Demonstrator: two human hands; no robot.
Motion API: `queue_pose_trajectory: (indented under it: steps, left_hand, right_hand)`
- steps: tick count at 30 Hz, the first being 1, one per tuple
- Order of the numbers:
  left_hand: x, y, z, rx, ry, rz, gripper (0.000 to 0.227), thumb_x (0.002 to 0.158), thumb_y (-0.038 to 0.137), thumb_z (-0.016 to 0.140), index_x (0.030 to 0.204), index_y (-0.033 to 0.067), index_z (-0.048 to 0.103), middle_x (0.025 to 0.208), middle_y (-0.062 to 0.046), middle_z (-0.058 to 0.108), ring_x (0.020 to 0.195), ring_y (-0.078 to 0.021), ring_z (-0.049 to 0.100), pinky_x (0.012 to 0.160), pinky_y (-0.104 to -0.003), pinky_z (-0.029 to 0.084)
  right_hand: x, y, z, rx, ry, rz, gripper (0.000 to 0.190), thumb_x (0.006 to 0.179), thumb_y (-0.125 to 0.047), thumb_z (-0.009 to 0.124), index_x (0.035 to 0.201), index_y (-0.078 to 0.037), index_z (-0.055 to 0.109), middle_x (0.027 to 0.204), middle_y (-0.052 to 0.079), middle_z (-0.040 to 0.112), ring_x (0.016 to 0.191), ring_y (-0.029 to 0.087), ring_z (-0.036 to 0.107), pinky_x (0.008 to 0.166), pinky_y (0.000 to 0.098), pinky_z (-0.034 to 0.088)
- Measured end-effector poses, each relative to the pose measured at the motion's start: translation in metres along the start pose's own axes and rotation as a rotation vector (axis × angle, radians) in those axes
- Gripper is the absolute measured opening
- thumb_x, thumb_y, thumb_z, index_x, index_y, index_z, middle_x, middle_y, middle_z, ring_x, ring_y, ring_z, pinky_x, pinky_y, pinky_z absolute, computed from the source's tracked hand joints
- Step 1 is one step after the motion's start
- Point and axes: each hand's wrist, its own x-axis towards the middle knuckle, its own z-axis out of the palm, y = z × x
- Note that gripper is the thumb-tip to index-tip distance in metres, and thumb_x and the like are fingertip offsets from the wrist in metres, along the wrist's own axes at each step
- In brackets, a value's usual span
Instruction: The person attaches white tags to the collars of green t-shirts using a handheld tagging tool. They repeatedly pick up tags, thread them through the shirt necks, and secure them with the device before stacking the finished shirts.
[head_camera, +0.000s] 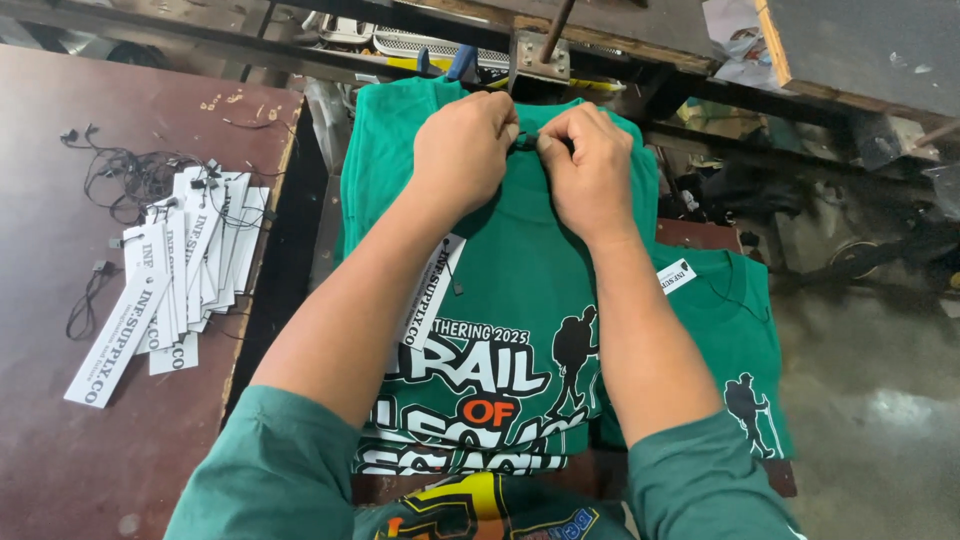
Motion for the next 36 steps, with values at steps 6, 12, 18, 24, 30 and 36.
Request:
queue_pose_trajectory:
  steps: [6, 12, 18, 24, 30, 36]
  left_hand:
    - [0.0, -0.001, -0.001, 0.021, -0.027, -0.006, 0.009, 0.093, 0.02, 0.061, 0.088, 0.0156, 0.066, 0.091, -0.004, 0.071, 0.082, -0.0332, 0.064, 0.057, -0.051, 0.044]
    - [-0.001, -0.004, 0.004, 0.038, 0.002, 0.008, 0.008, 0.092, 0.02, 0.063, 0.086, 0.0167, 0.067, 0.086, -0.004, 0.069, 0.077, -0.0331, 0.063, 0.053, -0.051, 0.042]
    - [-0.008, -0.004, 0.011, 0.034, 0.193, 0.109, 0.012, 0.084, 0.006, 0.053, 0.077, 0.015, 0.058, 0.075, -0.004, 0.051, 0.062, -0.0307, 0.049, 0.044, -0.047, 0.028]
    - [-0.011, -0.005, 0.011, 0.026, 0.194, 0.139, 0.015, 0.083, 0.002, 0.057, 0.08, 0.0161, 0.061, 0.082, -0.003, 0.048, 0.063, -0.0287, 0.049, 0.042, -0.046, 0.028]
    - [-0.007, -0.008, 0.008, -0.014, 0.117, 0.11, 0.009, 0.092, 0.013, 0.064, 0.084, 0.0143, 0.067, 0.082, -0.003, 0.051, 0.069, -0.0279, 0.054, 0.046, -0.048, 0.034]
    - [-0.005, -0.009, 0.011, 0.021, 0.123, 0.104, 0.01, 0.092, 0.015, 0.064, 0.083, 0.0145, 0.067, 0.082, -0.003, 0.052, 0.067, -0.0292, 0.055, 0.045, -0.048, 0.034]
  right_hand:
    - [-0.001, 0.006, -0.001, -0.01, -0.04, 0.074, 0.011, 0.082, 0.001, 0.074, 0.085, -0.009, 0.07, 0.093, 0.005, 0.072, 0.089, 0.023, 0.064, 0.082, 0.037, 0.049]
    - [0.0, 0.011, -0.001, -0.021, -0.086, 0.082, 0.009, 0.085, -0.007, 0.07, 0.081, -0.011, 0.063, 0.092, 0.003, 0.07, 0.086, 0.023, 0.063, 0.082, 0.0396, 0.045]
    - [0.0, 0.007, -0.002, 0.051, -0.044, 0.049, 0.011, 0.085, 0.001, 0.072, 0.083, -0.007, 0.064, 0.088, 0.006, 0.067, 0.083, 0.023, 0.062, 0.076, 0.0366, 0.048]
    - [0.0, 0.007, -0.004, 0.048, -0.051, 0.056, 0.012, 0.086, 0.001, 0.071, 0.082, -0.007, 0.063, 0.087, 0.005, 0.067, 0.082, 0.023, 0.061, 0.074, 0.0377, 0.047]
    - [0.0, 0.005, -0.005, 0.06, -0.041, 0.061, 0.013, 0.086, 0.0, 0.071, 0.081, -0.007, 0.062, 0.086, 0.005, 0.067, 0.081, 0.022, 0.061, 0.074, 0.038, 0.047]
    - [0.0, 0.006, -0.004, 0.068, -0.033, 0.043, 0.013, 0.086, 0.001, 0.072, 0.081, -0.006, 0.063, 0.087, 0.006, 0.068, 0.081, 0.023, 0.062, 0.074, 0.0377, 0.047]
